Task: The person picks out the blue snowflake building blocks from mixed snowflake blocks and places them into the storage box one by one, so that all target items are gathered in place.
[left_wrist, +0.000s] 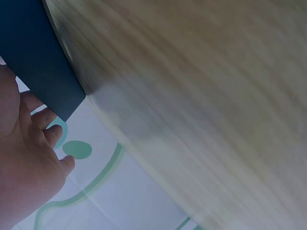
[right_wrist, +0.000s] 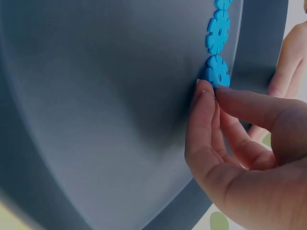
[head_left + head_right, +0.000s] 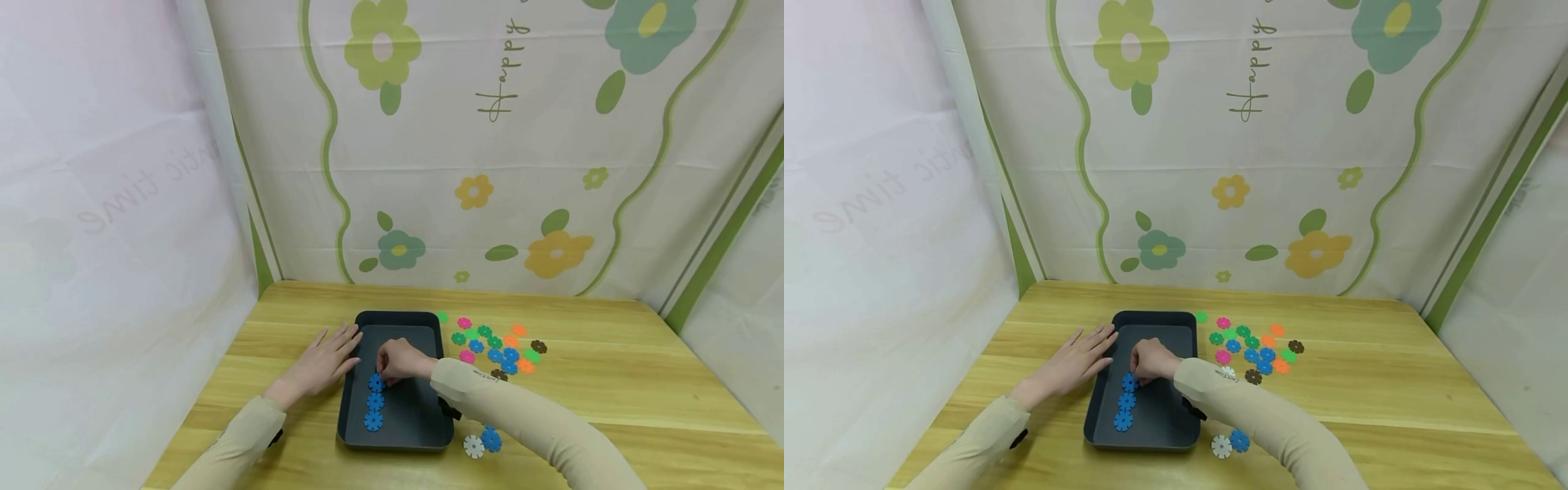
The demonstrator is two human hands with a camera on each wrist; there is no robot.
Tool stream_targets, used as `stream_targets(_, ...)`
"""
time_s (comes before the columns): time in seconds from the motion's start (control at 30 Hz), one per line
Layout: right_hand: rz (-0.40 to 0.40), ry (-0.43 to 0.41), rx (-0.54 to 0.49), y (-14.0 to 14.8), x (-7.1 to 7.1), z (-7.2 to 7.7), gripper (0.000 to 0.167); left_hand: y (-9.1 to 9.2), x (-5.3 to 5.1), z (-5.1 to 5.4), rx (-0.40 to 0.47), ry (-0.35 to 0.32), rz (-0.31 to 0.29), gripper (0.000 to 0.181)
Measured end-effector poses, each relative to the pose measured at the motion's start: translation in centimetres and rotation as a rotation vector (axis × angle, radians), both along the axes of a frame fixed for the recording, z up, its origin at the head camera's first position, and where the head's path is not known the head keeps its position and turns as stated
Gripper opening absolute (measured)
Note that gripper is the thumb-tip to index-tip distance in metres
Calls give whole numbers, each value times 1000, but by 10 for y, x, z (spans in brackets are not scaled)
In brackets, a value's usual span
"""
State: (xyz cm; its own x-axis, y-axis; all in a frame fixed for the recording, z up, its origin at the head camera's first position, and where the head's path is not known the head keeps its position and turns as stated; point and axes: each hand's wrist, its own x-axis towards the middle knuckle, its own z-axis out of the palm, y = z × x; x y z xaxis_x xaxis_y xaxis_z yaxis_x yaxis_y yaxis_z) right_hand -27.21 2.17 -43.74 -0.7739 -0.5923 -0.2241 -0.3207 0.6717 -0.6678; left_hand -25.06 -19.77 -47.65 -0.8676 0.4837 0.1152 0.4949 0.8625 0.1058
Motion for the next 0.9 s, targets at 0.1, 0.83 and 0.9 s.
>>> stream_targets(0.1, -4, -5, 8, 0, 0, 0, 3, 0, 0, 0, 0, 7, -1, 60)
stream_targets(0.83, -4, -3, 13, 5, -3, 2, 4, 1, 0, -2, 21, 41, -13, 59)
stream_targets(0.9, 0, 4, 0, 8, -3, 5, 5, 0, 0, -3, 24, 39, -10, 59)
